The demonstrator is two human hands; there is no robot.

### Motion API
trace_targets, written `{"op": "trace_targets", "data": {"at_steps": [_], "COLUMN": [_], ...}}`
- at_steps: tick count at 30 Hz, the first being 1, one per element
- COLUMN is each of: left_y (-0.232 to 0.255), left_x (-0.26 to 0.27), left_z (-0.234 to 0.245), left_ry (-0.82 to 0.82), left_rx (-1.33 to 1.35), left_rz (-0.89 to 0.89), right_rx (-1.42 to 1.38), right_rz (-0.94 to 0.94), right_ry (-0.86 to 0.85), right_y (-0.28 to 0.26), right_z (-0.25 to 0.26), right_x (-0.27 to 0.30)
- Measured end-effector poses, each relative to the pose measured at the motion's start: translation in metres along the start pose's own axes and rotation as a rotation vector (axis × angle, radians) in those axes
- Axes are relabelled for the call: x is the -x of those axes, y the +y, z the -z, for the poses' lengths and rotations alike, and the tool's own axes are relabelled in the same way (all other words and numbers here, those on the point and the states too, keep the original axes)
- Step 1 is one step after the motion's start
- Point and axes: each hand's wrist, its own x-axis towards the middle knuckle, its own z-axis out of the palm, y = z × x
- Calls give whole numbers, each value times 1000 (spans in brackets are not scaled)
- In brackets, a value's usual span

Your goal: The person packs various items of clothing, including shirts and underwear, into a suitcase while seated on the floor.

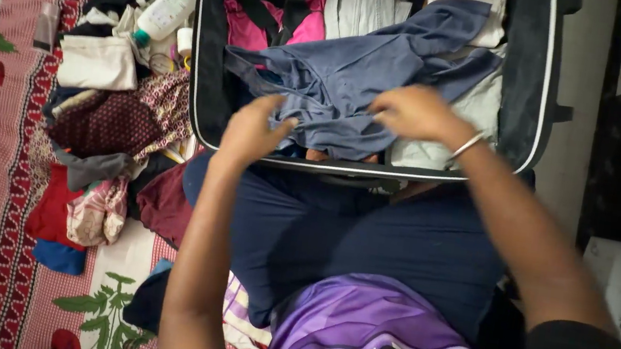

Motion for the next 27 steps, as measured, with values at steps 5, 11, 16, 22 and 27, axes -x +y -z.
{"op": "trace_targets", "data": {"at_steps": [5, 11, 16, 22, 27], "left_y": [15, 15, 19, 21, 8], "left_x": [-1, -15, -17, -12, -12], "left_z": [-31, -72, -82, -78, -89], "left_ry": [-254, -436, -474, -450, -282], "left_rx": [-194, -325, -317, -180, -26], "left_rz": [10, -14, -108, -253, -236], "right_rx": [255, 398, 511, 296, 129], "right_rz": [-79, -163, -91, -45, 71], "right_ry": [-13, -48, 5, 218, 551], "right_y": [81, 93, 94, 95, 109], "right_z": [11, -26, -44, -40, -20], "right_x": [21, 19, 15, 10, 16]}}
